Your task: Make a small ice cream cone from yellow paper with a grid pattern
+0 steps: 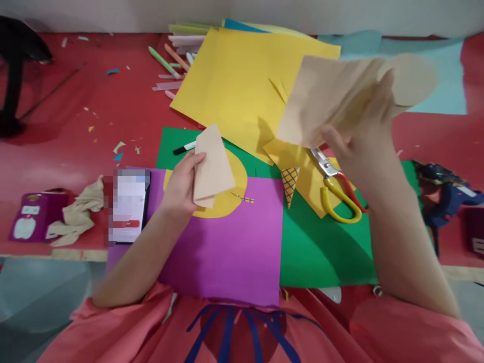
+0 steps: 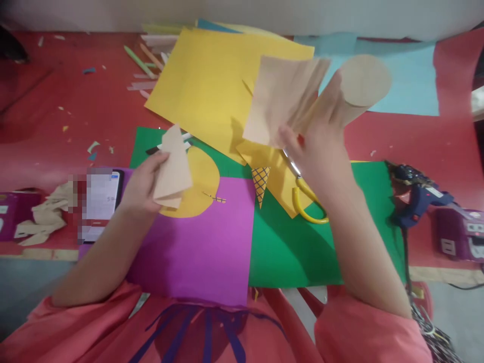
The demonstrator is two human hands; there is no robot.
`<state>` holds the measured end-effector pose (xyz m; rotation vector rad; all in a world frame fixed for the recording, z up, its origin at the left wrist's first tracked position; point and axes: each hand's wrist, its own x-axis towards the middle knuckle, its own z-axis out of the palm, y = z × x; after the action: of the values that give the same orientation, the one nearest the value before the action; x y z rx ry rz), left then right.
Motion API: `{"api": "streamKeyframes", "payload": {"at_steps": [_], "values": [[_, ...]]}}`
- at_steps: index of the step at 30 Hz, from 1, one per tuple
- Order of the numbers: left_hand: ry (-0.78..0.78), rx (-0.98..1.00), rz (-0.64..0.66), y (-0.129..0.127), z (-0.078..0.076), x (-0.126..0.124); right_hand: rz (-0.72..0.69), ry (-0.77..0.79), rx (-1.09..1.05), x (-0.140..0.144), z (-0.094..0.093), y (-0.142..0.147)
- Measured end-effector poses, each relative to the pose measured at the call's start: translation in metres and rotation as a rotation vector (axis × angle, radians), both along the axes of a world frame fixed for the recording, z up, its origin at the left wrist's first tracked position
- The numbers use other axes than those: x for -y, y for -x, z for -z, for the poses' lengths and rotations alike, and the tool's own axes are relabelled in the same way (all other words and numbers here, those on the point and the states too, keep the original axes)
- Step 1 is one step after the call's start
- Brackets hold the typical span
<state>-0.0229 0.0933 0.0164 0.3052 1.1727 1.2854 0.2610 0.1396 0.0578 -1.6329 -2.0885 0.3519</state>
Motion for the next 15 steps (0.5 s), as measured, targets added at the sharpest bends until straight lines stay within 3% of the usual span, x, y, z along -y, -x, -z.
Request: {"api": "streamKeyframes", "payload": {"at_steps": [2,6,9,12,15], "values": [[-0.04,-0.074,0.018,-0.001,0.003,-0.001,-0.006,-0.095,0.175,0.021,-0.004,0.004],[-0.139,-0.056,0.058,-0.003,0.007,-0.005,0.054,0.207,0.37,0.061,0.004,0.019],[-0.129,-0.017,0.069,-0.007,0.012,-0.009,0.048,0.324,0.517,0.065,0.02,0.026],[-0.19,0.001,0.108,-0.012,0.019,-0.011,0.012,0.318,0.513,0.057,0.032,0.028],[-0.317,-0.023,0.161,-0.016,0.025,-0.012,-0.01,0.334,0.321,0.049,0.033,0.029]]}}
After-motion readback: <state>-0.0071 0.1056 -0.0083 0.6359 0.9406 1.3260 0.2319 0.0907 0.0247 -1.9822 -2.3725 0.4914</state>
